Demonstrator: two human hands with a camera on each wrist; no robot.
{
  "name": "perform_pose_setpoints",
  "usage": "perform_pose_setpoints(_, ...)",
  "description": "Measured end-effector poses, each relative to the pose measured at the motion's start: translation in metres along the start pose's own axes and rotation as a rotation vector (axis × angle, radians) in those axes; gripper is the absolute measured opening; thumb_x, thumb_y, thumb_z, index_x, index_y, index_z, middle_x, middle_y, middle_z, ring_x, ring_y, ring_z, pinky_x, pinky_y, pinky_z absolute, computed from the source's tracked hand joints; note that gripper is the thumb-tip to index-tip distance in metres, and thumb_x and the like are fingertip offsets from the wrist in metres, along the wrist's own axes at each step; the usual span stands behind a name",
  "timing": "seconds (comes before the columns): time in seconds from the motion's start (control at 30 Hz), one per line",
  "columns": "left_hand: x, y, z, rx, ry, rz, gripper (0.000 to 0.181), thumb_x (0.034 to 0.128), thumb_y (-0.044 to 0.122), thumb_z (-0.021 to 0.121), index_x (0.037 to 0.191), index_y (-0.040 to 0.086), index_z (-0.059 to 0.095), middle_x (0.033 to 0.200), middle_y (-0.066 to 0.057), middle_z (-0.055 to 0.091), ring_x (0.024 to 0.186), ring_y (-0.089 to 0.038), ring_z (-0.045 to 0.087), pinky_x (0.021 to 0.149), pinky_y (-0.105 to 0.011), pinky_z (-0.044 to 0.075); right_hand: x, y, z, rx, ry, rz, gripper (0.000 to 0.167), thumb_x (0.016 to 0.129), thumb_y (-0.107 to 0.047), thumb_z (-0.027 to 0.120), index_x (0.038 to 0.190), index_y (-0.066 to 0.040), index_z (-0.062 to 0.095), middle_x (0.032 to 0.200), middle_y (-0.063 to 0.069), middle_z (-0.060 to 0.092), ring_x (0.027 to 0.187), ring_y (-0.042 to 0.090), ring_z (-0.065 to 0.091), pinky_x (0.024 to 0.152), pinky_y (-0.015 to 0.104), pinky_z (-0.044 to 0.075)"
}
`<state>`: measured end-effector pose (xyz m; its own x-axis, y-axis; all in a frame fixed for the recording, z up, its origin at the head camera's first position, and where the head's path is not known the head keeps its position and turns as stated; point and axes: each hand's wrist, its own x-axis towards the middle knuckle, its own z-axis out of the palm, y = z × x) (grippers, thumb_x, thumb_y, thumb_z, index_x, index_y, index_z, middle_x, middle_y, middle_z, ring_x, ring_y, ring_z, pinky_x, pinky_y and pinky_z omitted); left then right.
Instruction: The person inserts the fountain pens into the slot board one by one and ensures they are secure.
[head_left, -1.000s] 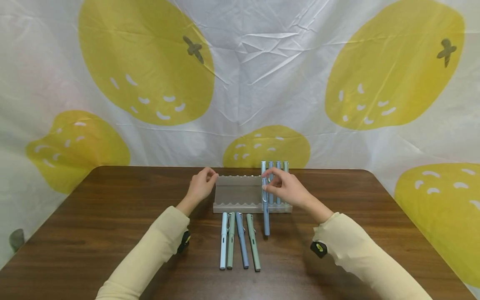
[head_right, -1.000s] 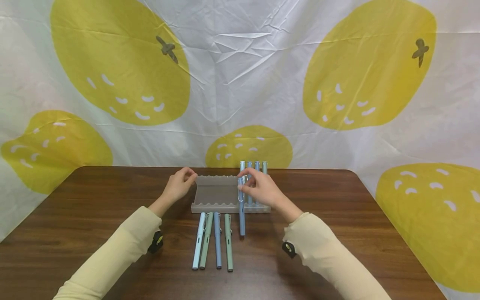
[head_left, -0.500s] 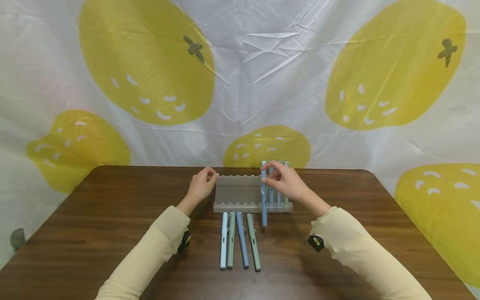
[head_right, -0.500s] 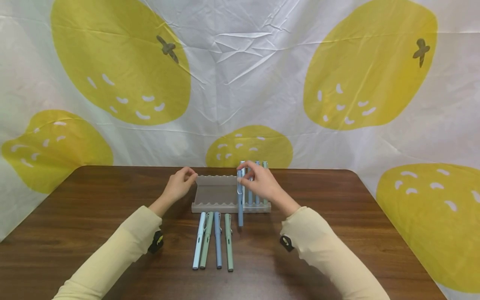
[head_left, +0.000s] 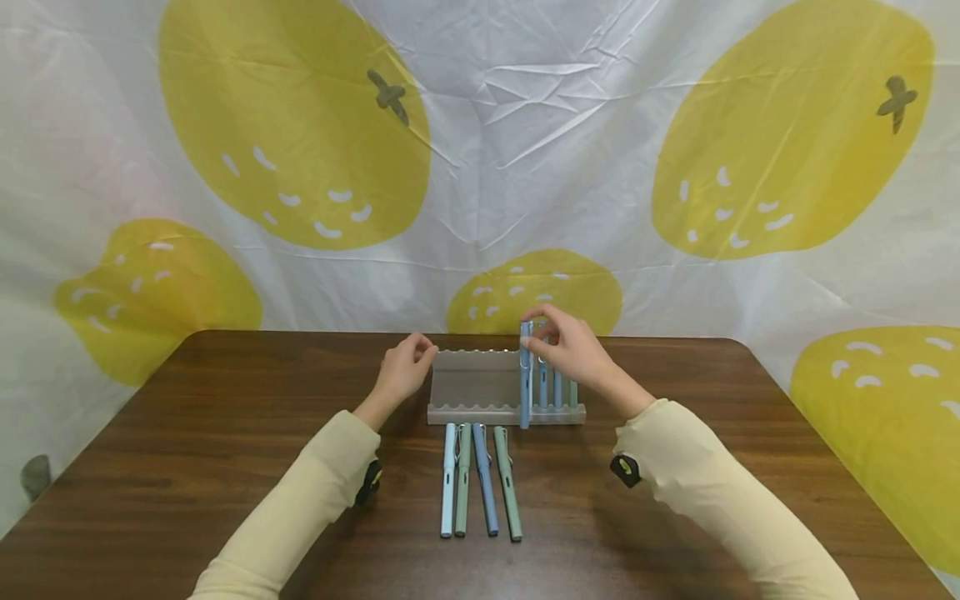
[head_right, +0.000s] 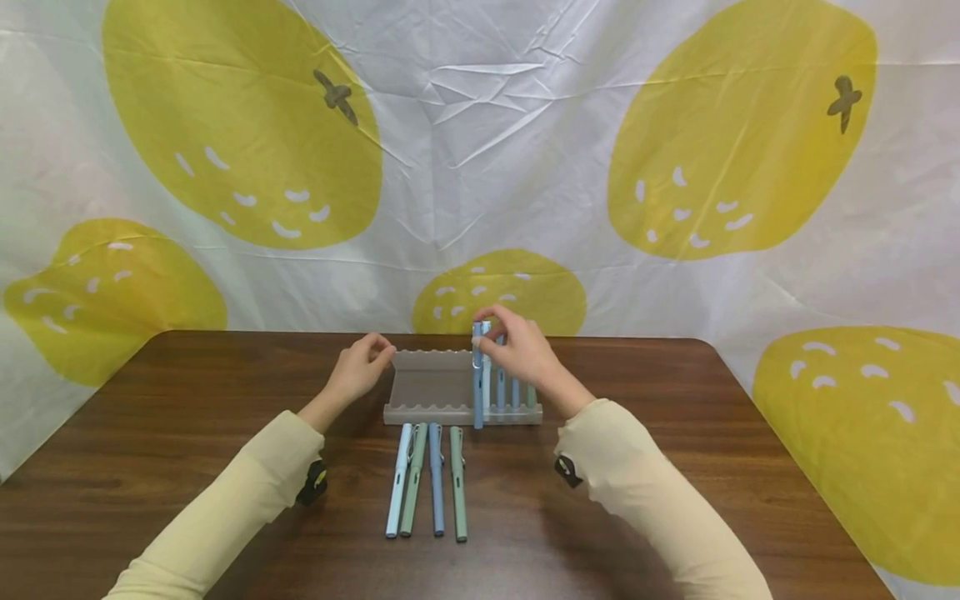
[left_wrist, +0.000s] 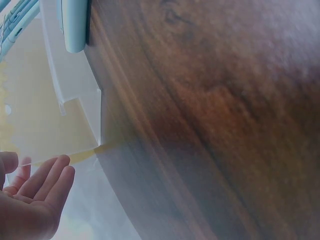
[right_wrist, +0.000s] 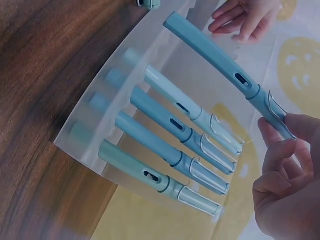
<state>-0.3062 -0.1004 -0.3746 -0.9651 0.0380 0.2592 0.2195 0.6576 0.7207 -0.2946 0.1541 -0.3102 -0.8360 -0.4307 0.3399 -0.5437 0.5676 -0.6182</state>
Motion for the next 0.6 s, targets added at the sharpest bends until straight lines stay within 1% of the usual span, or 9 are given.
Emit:
perform_pose_setpoints(0.13,-0.0006,0.0006,-0.0002,0.003,-0.001,-0.002,0.018,0.0908,0.021,0.049,0.095,0.005,0.055,0.094,-0.011,0.06,0.088,-0.026,0.057,0.07,-0.04,0.043,0.003,0.0029,-0.0004,-0.013,0.023,-0.022,0.025,0.086,-0.017,0.057,0.111,-0.015,0.051,0.084,0.005,0.064,0.064,0.023,0.058,0.054,0.033,0.043)
perform_pose_setpoints(0.27,-0.0016,0.0018,-0.001,0.0,-0.006,-0.008,0.018,0.0909,0.021,0.049,0.095,0.005,0.055,0.095,-0.012,0.06,0.089,-0.027,0.057,0.07,-0.04,0.043,0.006,0.0053,-0.0002,-0.041,0.052,-0.047,0.025,0.087,-0.019,0.057,0.111,-0.016,0.051,0.084,0.004,0.064,0.057,0.019,0.052,0.051,0.032,0.04)
perform_pose_setpoints(0.43,-0.0024,0.0028,-0.0016,0.001,-0.005,-0.007,0.019,0.091,0.022,0.049,0.095,0.004,0.055,0.094,-0.012,0.06,0.088,-0.027,0.057,0.07,-0.039,0.043,0.0081,0.0064,0.0016,-0.058,0.088,-0.081,0.025,0.087,-0.019,0.057,0.111,-0.016,0.051,0.085,0.004,0.064,0.051,0.021,0.047,0.048,0.032,0.037)
perform_pose_setpoints(0.6,-0.0025,0.0024,-0.0017,0.002,-0.008,-0.01,0.018,0.091,0.02,0.049,0.095,0.004,0.055,0.095,-0.012,0.06,0.087,-0.027,0.057,0.069,-0.039,0.044,0.0089,0.0088,0.0048,-0.065,0.138,-0.12,0.025,0.086,-0.017,0.058,0.109,-0.014,0.052,0.083,0.004,0.064,0.048,0.023,0.045,0.045,0.03,0.035)
